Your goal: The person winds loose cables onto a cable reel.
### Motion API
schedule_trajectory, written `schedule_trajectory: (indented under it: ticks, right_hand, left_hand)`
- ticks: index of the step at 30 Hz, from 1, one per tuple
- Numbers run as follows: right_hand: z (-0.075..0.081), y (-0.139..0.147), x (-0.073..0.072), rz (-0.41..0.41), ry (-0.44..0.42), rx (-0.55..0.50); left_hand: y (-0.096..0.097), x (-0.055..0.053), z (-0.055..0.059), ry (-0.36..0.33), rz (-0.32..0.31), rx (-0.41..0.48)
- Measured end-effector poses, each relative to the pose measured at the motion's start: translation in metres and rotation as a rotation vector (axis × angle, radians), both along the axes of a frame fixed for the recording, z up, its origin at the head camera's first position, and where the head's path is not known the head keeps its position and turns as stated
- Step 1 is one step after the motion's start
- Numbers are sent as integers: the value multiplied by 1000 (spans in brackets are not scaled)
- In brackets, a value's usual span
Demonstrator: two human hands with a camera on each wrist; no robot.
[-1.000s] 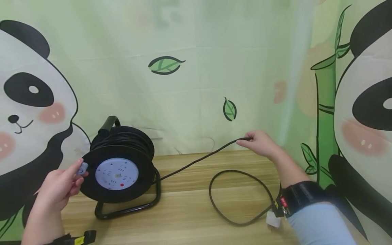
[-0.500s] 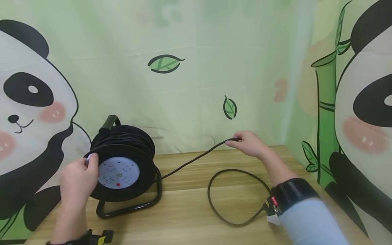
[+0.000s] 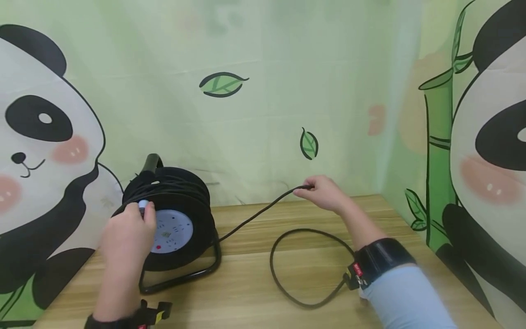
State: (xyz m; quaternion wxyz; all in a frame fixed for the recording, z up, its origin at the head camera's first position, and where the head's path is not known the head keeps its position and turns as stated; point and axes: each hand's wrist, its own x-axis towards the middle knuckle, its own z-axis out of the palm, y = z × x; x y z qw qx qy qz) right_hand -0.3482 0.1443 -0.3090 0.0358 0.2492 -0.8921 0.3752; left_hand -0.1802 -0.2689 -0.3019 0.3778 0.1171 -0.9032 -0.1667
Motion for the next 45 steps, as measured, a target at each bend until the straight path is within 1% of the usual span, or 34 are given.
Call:
schedule_trajectory:
  ticks: [6,10,17,22,27,32,38,43,45]
  right_hand:
    - [-4,-13,-3,16,-19,-1]
    - [-7,-24,-4,29,-22,1]
    - [-7,-48,-1,54,-37,2]
    - [-7,-71,-1,77,-16,21]
    - [-11,-98,-1,112,23,53]
    - [-17,-124,4,147,31,58]
    - [-25,-150,10,182,45,85]
    - [-31,-169,14,245,49,105]
    - [-34,-174,16,274,69,127]
  left_hand:
    - [11,-5,0,12,-12,34]
    - [19,-9,-1,27,-34,40]
    - [32,-18,-6,62,-80,22]
    - [43,-26,-11,44,-119,-9]
    - [56,-32,-19,-19,-145,-47]
    - [69,-39,-30,-98,-186,-73]
    - [74,-48,-40,-274,-219,-34]
    - [70,-54,-48,-408,-221,-13]
    - [69,-56,-51,-463,-215,-16]
